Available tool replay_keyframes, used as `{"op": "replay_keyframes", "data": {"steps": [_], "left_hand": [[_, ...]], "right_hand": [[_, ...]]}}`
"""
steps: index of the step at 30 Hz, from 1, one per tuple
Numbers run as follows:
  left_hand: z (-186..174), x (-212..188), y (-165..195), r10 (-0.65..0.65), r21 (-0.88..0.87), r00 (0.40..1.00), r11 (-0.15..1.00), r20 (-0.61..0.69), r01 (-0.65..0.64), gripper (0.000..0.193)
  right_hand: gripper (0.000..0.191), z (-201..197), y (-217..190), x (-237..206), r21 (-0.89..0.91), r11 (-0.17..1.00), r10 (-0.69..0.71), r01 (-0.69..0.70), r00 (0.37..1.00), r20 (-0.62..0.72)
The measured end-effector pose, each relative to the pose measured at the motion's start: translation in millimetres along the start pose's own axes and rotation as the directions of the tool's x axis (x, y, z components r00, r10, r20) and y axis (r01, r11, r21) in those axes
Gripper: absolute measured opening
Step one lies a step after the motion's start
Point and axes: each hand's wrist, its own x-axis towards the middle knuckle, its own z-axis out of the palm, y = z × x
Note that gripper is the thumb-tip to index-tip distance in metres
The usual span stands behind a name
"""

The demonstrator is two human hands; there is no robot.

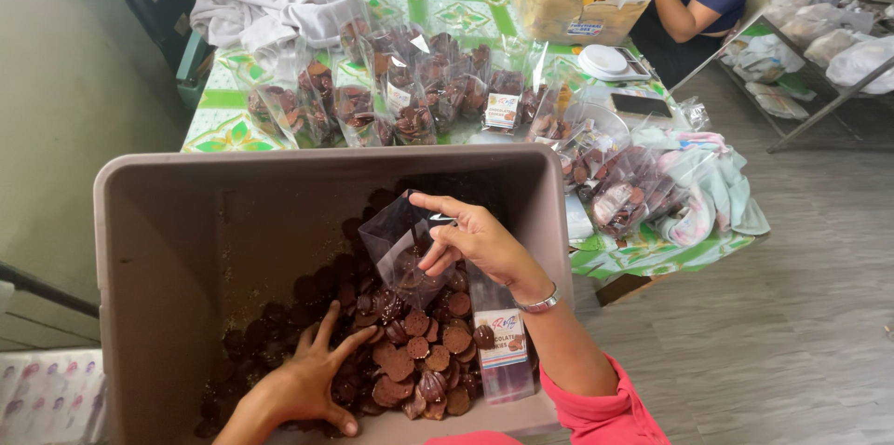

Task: The person scoops chocolate cookies from a large bin into clear plastic bags. They seal the bags and place them on a table alongside other packaged cookies. The person also handles a small label and places it on the table.

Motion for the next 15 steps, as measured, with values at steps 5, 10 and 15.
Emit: {"op": "replay_keyframes", "data": {"steps": [5, 10, 15], "left_hand": [[4.2, 12.9, -3.9, -0.071, -0.003, 0.99, 0.997, -0.118, 0.071, 0.128], [7.0, 24.5, -22.9, -0.054, -0.072, 0.987, 0.996, -0.152, 0.043, 0.11], [10.3, 22.7, -24.5, -0.013, -0.042, 0.98, 0.999, -0.196, 0.005, 0.105]], "right_hand": [[0.058, 1.0, -4.3, -6.4, 0.131, 0.991, 0.019, -0.023, 0.999, 0.035], [0.054, -2.1, -8.2, -12.8, 0.216, 0.974, -0.106, 0.073, 0.984, 0.143], [0.058, 27.1, 4.2, -5.7, -0.061, 0.998, 0.02, -0.013, 0.994, 0.108]]}}
